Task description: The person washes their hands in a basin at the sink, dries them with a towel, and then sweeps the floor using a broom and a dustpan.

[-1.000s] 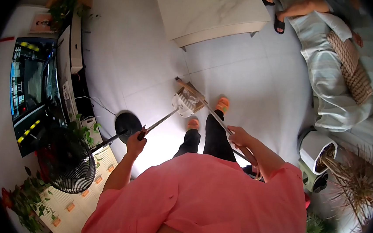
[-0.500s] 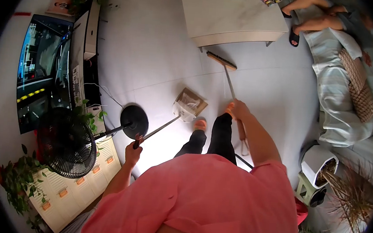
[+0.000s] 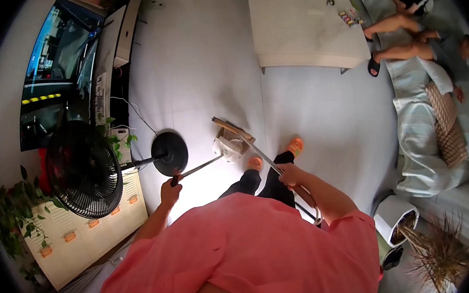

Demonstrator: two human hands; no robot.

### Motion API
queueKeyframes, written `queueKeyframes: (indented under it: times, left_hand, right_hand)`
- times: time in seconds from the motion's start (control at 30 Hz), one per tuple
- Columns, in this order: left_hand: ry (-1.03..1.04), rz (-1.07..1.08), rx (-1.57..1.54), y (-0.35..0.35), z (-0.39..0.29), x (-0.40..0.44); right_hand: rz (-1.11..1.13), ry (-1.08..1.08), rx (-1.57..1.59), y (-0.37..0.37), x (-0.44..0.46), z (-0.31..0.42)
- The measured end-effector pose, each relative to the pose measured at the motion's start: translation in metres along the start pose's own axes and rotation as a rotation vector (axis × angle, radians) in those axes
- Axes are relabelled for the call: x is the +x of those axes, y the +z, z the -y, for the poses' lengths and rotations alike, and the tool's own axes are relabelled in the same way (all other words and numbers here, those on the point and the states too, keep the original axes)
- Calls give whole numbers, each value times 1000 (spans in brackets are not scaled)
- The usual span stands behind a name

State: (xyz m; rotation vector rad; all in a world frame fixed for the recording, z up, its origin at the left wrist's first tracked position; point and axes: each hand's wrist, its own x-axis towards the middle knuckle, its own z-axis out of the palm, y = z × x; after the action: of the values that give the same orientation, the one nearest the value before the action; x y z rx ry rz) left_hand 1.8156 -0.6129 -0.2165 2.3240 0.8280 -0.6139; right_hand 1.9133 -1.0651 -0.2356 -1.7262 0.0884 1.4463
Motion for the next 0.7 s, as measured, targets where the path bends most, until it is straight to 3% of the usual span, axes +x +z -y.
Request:
queueKeyframes:
  times: [0.23,0.4,0.43,0.53,0.7]
  left_hand:
    - [57,-83,-186,-10,17,-8]
    - [-19,-111,-310,-23,19,-2]
    - [68,-166,-344,-21,23,4]
    - [34,-146,-473,-23,23,28]
    - [168,-252,-335,-38,-7,90]
  right_hand:
    - [-136,50,-118,-6,2,60]
    - [-242,-89,-129,-25,23,104]
    - [-268,-108,-112,-29,30,114]
    - [-342,-137,-28,-46,56,140]
    - [-435,-205,36,-82,107,186]
